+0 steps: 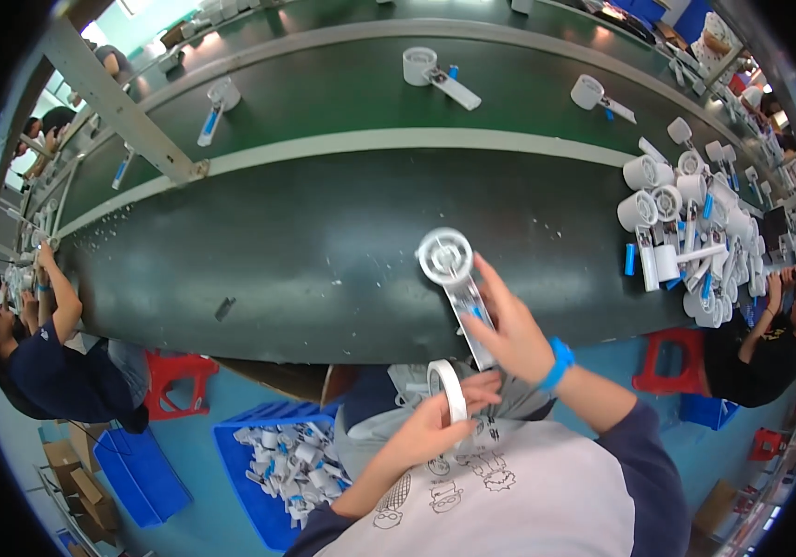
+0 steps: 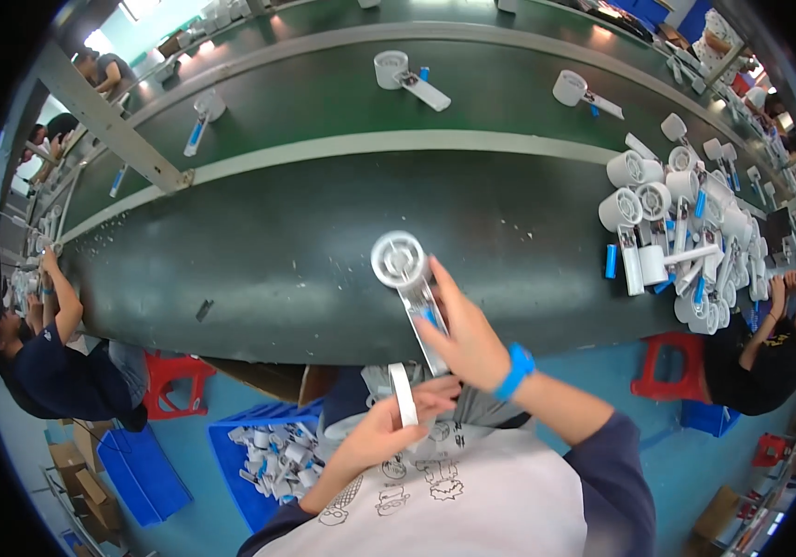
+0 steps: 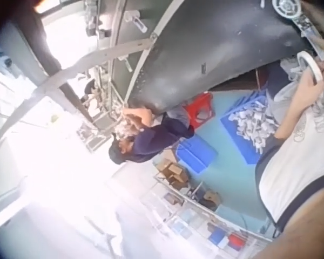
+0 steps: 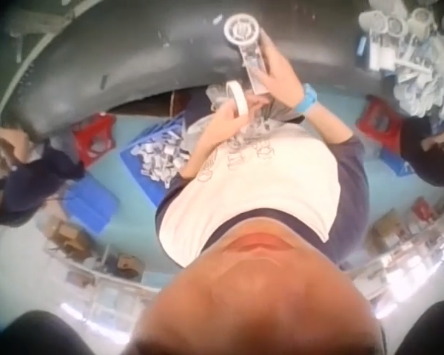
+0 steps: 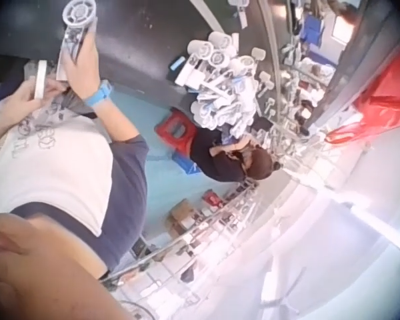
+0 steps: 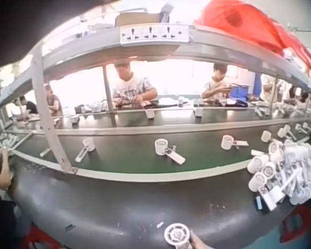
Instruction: The person assembles small portable fans by applying tape from a roll to the battery, pressing the battery into the fan casing, and placing the assembled fan units onto the conveyor belt.
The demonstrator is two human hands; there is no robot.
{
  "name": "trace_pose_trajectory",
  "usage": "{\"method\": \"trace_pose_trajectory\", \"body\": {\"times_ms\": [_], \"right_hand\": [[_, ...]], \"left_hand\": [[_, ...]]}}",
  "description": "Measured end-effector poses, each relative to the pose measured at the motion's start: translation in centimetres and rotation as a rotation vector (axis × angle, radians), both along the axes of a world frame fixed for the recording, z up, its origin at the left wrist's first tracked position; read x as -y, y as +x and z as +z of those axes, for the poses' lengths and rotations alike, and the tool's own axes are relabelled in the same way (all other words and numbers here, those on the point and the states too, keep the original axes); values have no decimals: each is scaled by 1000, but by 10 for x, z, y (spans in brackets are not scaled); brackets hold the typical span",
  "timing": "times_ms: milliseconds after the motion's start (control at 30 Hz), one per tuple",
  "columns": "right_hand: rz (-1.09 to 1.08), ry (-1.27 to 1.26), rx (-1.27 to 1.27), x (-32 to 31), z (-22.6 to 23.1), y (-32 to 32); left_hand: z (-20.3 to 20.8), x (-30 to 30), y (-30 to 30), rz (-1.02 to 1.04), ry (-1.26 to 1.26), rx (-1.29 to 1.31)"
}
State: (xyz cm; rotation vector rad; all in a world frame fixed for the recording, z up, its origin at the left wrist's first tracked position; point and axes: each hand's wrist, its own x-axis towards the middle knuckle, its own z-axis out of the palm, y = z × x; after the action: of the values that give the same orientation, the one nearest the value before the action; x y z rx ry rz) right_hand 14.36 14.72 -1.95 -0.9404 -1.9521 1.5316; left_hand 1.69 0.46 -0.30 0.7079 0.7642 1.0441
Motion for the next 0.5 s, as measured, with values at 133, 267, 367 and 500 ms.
{"method": "trace_pose_trajectory", "body": {"times_ms": [133,267,367,500], "right_hand": [[-62,304,-67,-123,1,-108],[-221,474,240,-271,-21,-199],[-317,1016,622,-210,25,-212],[682,360,-296,-84,55,-156]], "left_hand": [[14,11,-19,-15,-29,60],[29,-2,-33,106,61,111],[38,-7,-49,297,-15,133],[39,-22,-68,234,-9,378]]}}
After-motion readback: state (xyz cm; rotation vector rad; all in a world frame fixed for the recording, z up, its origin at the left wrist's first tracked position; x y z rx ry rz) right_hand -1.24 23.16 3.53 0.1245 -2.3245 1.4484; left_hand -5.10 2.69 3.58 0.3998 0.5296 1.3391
